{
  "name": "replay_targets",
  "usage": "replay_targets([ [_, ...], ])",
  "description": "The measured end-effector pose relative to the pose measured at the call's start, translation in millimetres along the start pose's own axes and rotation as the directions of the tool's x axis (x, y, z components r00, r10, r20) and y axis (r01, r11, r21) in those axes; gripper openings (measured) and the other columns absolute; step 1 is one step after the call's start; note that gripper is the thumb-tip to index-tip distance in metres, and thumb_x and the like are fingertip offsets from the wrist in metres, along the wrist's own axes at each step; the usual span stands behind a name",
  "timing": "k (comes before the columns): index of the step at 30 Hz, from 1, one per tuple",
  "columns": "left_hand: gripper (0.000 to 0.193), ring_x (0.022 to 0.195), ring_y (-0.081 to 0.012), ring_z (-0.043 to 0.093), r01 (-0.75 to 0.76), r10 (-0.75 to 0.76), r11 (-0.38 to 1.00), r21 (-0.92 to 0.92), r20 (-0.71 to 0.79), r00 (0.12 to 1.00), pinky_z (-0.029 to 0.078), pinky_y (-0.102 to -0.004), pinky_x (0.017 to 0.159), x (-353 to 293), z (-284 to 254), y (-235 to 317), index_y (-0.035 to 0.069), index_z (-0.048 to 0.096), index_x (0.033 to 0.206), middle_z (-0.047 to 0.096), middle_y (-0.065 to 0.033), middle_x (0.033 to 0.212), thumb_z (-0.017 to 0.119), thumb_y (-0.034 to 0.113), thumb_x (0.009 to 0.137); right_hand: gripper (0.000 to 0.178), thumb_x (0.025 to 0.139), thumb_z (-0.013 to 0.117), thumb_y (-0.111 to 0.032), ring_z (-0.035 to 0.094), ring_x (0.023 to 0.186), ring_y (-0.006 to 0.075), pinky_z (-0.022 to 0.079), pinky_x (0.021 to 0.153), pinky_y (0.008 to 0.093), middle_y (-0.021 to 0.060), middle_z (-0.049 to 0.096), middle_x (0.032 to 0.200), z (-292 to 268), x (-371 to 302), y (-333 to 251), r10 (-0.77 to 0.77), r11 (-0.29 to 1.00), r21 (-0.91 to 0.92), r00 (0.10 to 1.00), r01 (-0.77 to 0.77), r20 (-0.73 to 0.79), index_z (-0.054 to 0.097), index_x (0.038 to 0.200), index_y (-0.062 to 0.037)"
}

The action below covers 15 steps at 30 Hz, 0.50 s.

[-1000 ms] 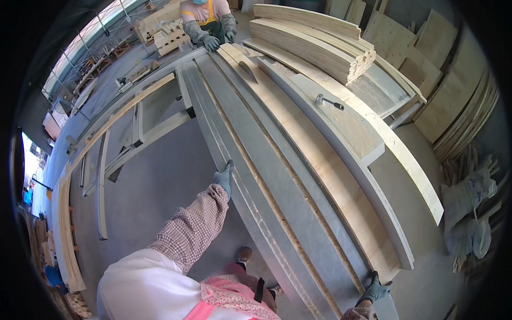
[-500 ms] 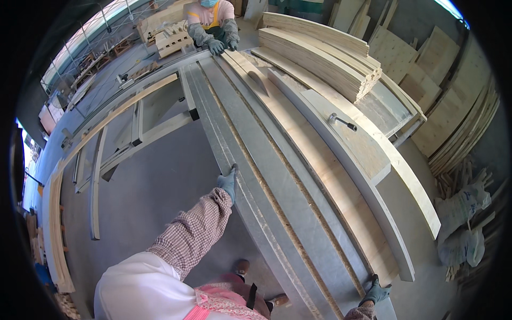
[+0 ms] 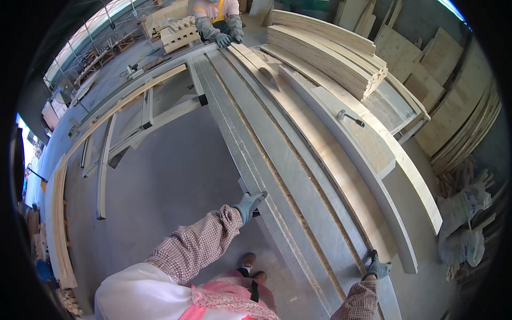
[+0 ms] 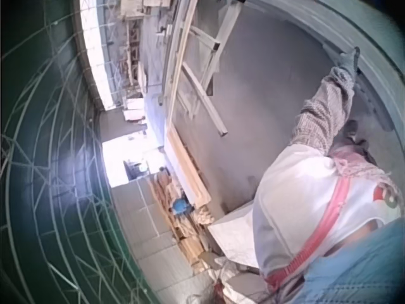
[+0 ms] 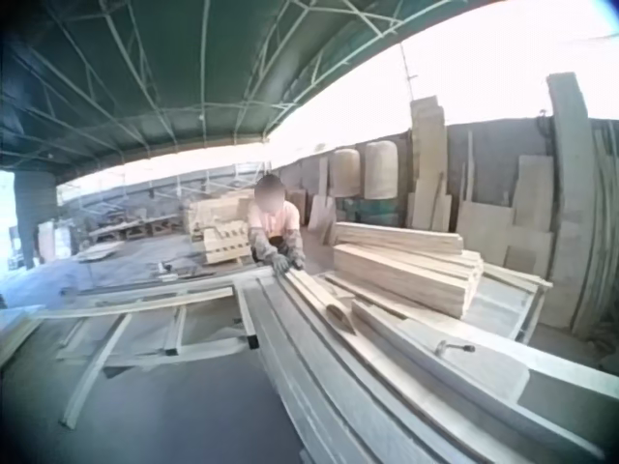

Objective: The person feeds long wooden planks through a table saw, guiding them with gloved hands to cut them into shorter pieces. The cut pieces are then stacked on the table surface.

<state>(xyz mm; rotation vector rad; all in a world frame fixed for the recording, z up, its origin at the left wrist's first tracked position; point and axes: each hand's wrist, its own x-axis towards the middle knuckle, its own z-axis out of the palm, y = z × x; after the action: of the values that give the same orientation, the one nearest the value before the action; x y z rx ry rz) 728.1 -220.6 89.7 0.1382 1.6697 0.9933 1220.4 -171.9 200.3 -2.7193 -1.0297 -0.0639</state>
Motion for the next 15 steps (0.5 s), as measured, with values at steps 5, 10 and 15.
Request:
replay_targets([
  [5, 0.092, 0.087, -0.0270, 0.057, 0.012, 0.009, 0.991, 0.136, -0.156, 0.988, 0.052, -0.0355, 0.061, -55.3, 40.6, -12.7, -0.002, 0.019, 0.131, 0.052, -0.0183, 0.107, 0.072, 0.039, 0.068, 0.085, 0.051, 0.078, -0.052, 0.051, 0.103, 0.0366, 0.041, 0.089, 0.0414, 0.0225, 0.056, 0.106, 24.3, -20.5, -39.7, -0.049, 0.998, 0.042, 0.999, 0.049, 0.014, 0.052, 0.109, 0.0035],
  [10, 0.091, 0.088, -0.0247, 0.057, -0.017, 0.065, 0.956, 0.294, -0.155, 0.986, 0.052, -0.0311, 0.061, -46.4, 22.4, 17.4, -0.005, 0.019, 0.130, 0.052, -0.0203, 0.107, 0.071, 0.040, 0.069, 0.071, 0.060, 0.076, -0.042, 0.052, 0.104, 0.0350, 0.039, 0.091, 0.0392, 0.0221, 0.055, 0.112, 44.2, -8.1, -34.2, -0.126, 0.980, 0.162, 0.992, 0.119, 0.031, 0.053, 0.111, 0.0026],
  [15, 0.090, 0.089, -0.0237, 0.057, 0.015, 0.012, 0.962, 0.274, -0.097, 0.995, 0.052, -0.0274, 0.061, -26.3, 4.0, 22.7, -0.005, 0.020, 0.130, 0.052, -0.0198, 0.111, 0.070, 0.041, 0.071, 0.058, 0.063, 0.076, -0.036, 0.059, 0.090, 0.0299, 0.044, 0.081, 0.0355, 0.0169, 0.062, 0.100, 50.7, -0.5, -38.2, -0.269, 0.951, 0.192, 0.954, 0.241, 0.131, 0.059, 0.103, 0.0018],
])
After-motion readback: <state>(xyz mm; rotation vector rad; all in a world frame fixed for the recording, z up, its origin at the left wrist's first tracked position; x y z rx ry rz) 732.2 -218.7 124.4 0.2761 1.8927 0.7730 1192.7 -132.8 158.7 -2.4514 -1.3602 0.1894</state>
